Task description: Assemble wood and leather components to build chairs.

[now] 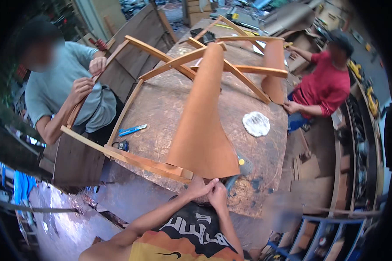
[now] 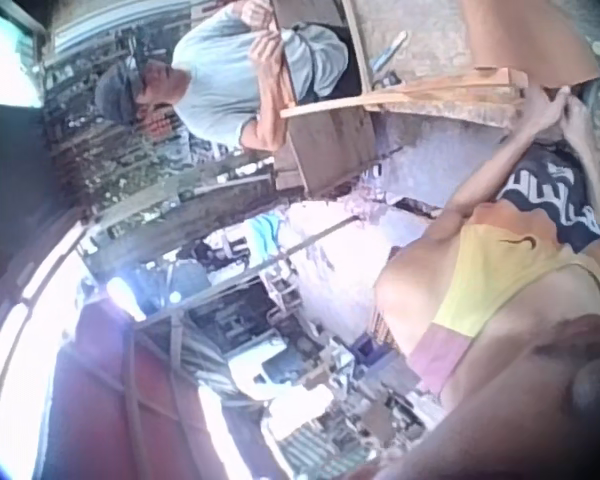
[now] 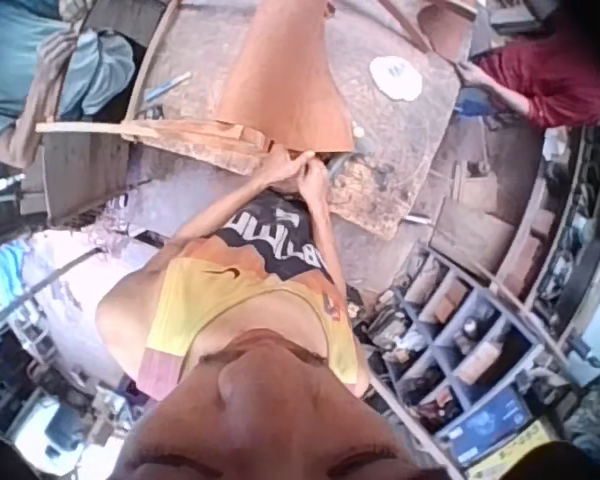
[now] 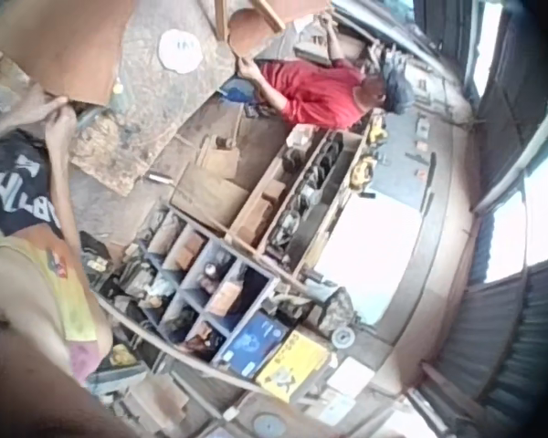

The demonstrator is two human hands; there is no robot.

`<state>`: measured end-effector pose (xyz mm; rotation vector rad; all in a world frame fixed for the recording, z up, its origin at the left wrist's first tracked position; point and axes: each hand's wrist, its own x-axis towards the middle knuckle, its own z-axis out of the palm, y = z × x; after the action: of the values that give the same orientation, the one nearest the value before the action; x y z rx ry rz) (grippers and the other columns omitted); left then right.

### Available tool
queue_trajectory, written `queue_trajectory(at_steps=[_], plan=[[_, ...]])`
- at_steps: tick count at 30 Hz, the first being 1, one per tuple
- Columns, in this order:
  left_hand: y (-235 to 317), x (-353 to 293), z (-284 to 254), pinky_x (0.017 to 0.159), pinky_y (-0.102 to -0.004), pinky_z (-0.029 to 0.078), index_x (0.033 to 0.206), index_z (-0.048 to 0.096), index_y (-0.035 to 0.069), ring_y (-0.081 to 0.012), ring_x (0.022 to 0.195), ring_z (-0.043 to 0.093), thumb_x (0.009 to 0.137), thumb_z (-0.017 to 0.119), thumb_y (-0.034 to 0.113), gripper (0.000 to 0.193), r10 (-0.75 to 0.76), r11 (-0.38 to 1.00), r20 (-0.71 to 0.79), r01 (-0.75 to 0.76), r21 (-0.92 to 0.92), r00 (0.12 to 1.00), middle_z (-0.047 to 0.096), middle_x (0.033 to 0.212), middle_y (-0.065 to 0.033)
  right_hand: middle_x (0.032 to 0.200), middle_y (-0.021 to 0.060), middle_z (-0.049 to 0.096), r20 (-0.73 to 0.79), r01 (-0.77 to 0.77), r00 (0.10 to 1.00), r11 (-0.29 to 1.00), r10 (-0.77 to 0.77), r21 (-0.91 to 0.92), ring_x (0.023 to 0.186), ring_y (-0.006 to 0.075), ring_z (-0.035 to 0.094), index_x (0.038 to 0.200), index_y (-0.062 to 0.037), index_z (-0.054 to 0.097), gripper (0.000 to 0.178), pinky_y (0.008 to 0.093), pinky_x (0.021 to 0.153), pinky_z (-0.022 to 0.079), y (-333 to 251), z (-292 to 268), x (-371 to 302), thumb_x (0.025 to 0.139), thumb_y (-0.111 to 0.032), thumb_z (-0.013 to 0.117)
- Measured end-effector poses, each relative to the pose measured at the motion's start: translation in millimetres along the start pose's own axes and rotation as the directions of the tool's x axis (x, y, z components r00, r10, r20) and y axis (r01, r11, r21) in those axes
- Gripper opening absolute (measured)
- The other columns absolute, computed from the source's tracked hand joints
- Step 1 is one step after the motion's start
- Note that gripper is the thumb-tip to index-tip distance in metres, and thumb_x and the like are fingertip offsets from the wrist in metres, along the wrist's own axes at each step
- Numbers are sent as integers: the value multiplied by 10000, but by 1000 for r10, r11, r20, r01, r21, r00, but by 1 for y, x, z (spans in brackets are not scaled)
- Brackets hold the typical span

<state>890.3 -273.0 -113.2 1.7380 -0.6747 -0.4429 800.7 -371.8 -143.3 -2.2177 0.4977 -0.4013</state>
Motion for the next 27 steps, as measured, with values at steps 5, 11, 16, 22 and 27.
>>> queue_trajectory(at_steps=[5,11,16,22,27], plan=[[-40,-16,-7,821,-372,511,1075,612,-42,-271,924,662,986,535,271,335,-243,960,-137,217,-176,960,698,954,-166,711,189,613,-75,225,968,963,-238,-146,688,379,608,810,-6,628,91,459,645,487,-8,21,5,826,-95,615],[-40,-45,-35,791,-332,533,1110,647,-20,-208,861,678,968,554,218,293,-229,929,-31,209,-307,973,708,954,-146,692,161,616,-48,258,959,932,-278,-256,657,349,614,783,-38,638,98,443,620,491,-1,22,5,817,-129,626],[-97,-100,-46,750,-305,545,1054,699,1,-177,831,701,904,594,133,226,-336,942,-120,331,-56,934,729,924,-112,675,141,610,-59,328,935,915,-351,-235,635,325,609,793,-49,655,70,423,602,489,14,24,5,810,-110,626],[-94,-159,-95,612,-296,555,1011,712,7,-139,677,695,906,532,81,221,-585,810,-379,497,-311,717,716,754,-94,718,134,630,107,390,918,916,-381,-89,666,316,620,814,-48,660,69,417,624,498,11,6,1,805,-110,633],[-84,-233,-57,608,-291,555,1031,699,-5,-138,673,690,921,545,101,217,-616,764,-754,409,-500,228,713,749,-96,679,111,548,264,613,746,786,-611,86,638,301,523,831,-41,651,41,418,595,422,33,0,-2,799,-51,628]])
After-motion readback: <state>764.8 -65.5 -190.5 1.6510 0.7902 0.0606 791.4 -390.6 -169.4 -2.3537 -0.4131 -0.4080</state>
